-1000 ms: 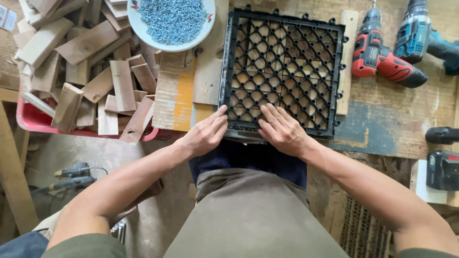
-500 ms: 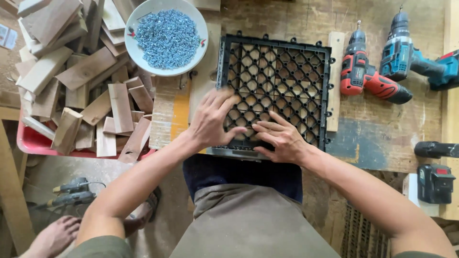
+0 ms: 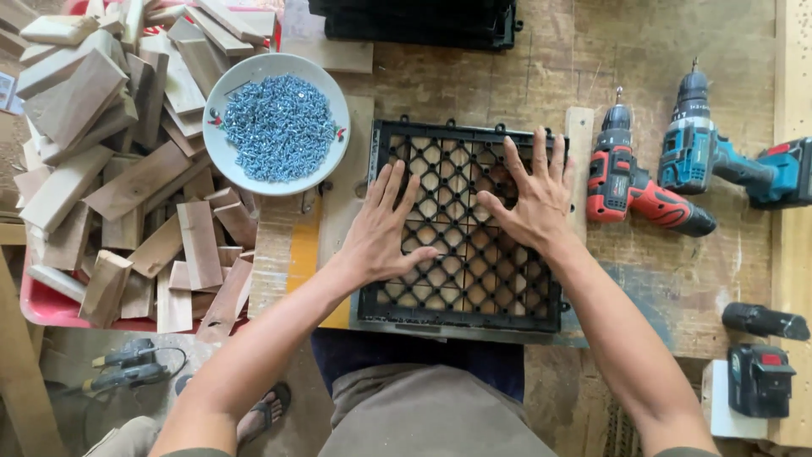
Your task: The person arranges small rectangular wooden pieces into a square frame on a workbench, creating a mosaic pattern. They then place a black plastic grid over the assembled wood pieces and press down to secure them.
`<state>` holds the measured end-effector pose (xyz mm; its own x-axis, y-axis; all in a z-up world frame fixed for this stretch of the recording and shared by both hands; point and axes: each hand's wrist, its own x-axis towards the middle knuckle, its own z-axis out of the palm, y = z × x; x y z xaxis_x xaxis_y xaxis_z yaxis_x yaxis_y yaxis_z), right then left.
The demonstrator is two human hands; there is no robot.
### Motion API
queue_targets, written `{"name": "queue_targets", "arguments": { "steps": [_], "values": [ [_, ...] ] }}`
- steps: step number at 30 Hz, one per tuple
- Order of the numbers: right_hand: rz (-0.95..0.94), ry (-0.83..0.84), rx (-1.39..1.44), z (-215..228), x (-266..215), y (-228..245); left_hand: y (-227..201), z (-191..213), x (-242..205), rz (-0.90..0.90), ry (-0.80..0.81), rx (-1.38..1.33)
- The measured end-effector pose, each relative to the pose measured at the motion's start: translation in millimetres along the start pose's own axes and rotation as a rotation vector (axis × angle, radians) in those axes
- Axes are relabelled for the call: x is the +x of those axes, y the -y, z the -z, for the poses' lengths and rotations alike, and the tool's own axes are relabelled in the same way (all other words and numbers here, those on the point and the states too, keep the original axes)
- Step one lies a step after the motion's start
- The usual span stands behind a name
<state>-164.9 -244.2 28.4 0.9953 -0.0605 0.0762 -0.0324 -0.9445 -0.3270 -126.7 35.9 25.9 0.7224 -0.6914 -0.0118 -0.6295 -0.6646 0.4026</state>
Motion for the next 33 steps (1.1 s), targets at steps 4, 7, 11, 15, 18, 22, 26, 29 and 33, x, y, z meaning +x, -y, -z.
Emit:
{"name": "queue_targets", "arguments": {
  "steps": [4, 7, 11, 15, 18, 22, 26, 29, 33],
  "values": [
    [-0.062, 0.054, -0.036, -8, 8, 1, -7, 5, 5, 0.068, 0.087, 0.017],
    [-0.059, 0.032, -0.024, -9, 8, -3, -5, -2, 18, 0.091, 0.029, 0.010],
    [-0.072, 0.054, -0.056, -17, 11, -5, -1, -5, 40, 0.136, -0.099, 0.138],
    [-0.062, 0.033, -0.058, -14, 10, -3, -2, 0, 52, 0.182, -0.032, 0.034],
    [-0.061, 0.040, -0.053, -15, 13, -4, -1, 5, 55, 0.182, -0.037, 0.020],
    [-0.061, 0.071, -0.040, -7, 11, -3, -4, 6, 53, 0.174, -0.063, 0.025],
    [-0.049, 0.101, -0.069, -2, 14, -5, -2, 7, 56, 0.163, -0.059, 0.036],
    [-0.053, 0.106, -0.072, -1, 12, -6, -3, 5, 57, 0.162, -0.060, 0.035],
    [-0.043, 0.090, -0.062, -2, 10, -4, -1, 2, 52, 0.160, -0.076, 0.049]
  ]
}}
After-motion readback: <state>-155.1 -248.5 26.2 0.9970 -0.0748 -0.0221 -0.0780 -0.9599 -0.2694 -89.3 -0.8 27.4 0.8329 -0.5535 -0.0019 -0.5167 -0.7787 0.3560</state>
